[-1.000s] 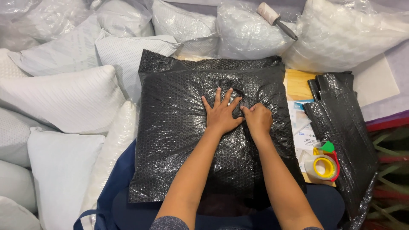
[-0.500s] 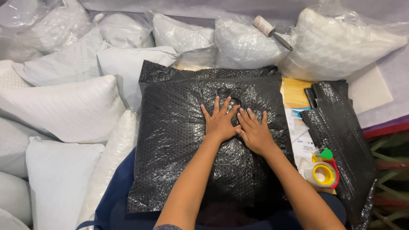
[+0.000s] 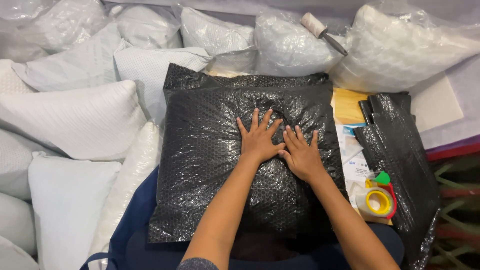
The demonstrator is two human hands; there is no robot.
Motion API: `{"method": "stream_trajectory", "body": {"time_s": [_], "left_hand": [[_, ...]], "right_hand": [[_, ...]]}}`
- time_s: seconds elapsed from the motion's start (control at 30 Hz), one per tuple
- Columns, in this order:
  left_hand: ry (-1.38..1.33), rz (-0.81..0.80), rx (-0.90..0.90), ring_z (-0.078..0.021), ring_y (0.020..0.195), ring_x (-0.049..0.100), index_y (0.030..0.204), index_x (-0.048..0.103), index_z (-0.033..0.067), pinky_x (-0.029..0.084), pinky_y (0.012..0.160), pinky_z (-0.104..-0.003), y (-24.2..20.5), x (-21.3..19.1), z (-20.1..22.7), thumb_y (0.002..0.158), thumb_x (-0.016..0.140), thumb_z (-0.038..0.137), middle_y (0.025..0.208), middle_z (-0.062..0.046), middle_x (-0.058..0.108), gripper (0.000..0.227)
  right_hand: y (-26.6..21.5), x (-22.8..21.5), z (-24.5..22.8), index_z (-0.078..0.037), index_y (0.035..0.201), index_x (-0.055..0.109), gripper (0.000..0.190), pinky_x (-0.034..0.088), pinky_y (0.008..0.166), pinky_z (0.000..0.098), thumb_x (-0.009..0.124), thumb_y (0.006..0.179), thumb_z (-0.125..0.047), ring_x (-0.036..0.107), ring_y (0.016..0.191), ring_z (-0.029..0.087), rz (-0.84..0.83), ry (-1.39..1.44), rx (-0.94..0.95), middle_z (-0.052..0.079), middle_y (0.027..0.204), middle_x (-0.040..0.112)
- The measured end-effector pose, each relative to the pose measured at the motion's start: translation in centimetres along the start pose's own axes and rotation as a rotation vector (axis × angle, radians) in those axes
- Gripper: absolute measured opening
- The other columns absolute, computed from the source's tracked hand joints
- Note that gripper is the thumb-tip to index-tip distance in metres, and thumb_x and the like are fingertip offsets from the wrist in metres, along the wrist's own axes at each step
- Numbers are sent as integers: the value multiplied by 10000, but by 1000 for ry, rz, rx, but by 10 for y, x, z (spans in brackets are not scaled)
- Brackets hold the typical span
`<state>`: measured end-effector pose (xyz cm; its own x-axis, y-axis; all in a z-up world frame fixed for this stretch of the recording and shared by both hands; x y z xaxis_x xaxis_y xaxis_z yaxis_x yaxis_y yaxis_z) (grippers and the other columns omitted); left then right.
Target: Sealing a black bubble wrap package using a handheld tape dispenser and smoothing the tape by hand.
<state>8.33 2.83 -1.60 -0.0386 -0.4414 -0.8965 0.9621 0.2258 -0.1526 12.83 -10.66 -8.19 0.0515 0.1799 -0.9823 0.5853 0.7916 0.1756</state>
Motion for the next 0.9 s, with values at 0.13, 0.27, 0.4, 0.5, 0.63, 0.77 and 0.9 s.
{"method": "stream_trajectory", "body": {"time_s": [0.13, 0.27, 0.4, 0.5, 0.63, 0.77, 0.9], "left_hand": [[1, 8, 7, -322, 1576, -36, 1540, 404, 340, -135, 1141, -772, 0, -3, 0, 833, 597, 607, 1709, 26, 162, 780], [2, 5, 2, -320, 1576, -28, 1531, 410, 348, -116, 1152, -770, -2, 1, 1, 822, 566, 639, 1708, 34, 160, 782], [5, 6, -9, -315, 1576, -26, 1535, 409, 347, -125, 1147, -769, -2, 0, 2, 825, 548, 645, 1708, 34, 160, 782], [12, 3, -12, -312, 1577, -30, 1542, 397, 352, -119, 1146, -765, -4, 0, 3, 830, 551, 631, 1711, 38, 150, 780], [31, 19, -6, -309, 1578, -19, 1536, 406, 362, -121, 1144, -763, 0, 8, 0, 825, 537, 682, 1708, 40, 171, 790], [55, 36, -17, -308, 1577, -17, 1537, 402, 377, -112, 1147, -762, 3, 9, -1, 826, 548, 697, 1709, 51, 162, 794], [65, 30, -16, -314, 1579, -5, 1544, 394, 367, -123, 1143, -761, -4, 3, 3, 835, 556, 684, 1711, 32, 167, 793]], "right_hand": [[2, -26, -7, -89, 1562, 426, 682, 83, 1202, 697, 320, 1083, -563, 287, 1534, 342, 121, 130, 27, 127, 1668, 345], [-4, -3, -8, -168, 1614, 314, 719, 17, 1217, 688, 256, 1060, -623, 187, 1573, 275, -123, 52, 52, 45, 1703, 262], [-4, -11, -13, -154, 1615, 305, 742, 1, 1228, 658, 268, 1053, -636, 183, 1571, 268, -85, 62, 53, 54, 1703, 256], [-7, -10, -14, -155, 1629, 275, 756, -29, 1235, 637, 267, 1051, -643, 174, 1573, 260, -54, 58, 60, 62, 1704, 250], [-7, -5, -14, -177, 1620, 307, 724, -4, 1234, 642, 279, 1054, -628, 175, 1576, 259, -32, 52, 63, 30, 1708, 255], [-4, -2, -11, -172, 1608, 335, 735, -9, 1230, 652, 262, 1052, -646, 188, 1574, 266, -9, 90, 51, 32, 1700, 278], [-6, -6, -17, -146, 1593, 359, 724, 46, 1216, 684, 263, 1059, -625, 239, 1554, 303, 38, 78, 24, 67, 1686, 308]]}}
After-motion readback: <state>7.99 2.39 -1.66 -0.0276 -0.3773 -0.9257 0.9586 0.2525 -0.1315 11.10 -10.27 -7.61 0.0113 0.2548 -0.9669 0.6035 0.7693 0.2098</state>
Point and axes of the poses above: each hand's wrist, its own y-axis towards the middle knuckle, its own x-axis out of the palm, z = x × y, the point moved 8 cm from there along y, towards the middle knuckle
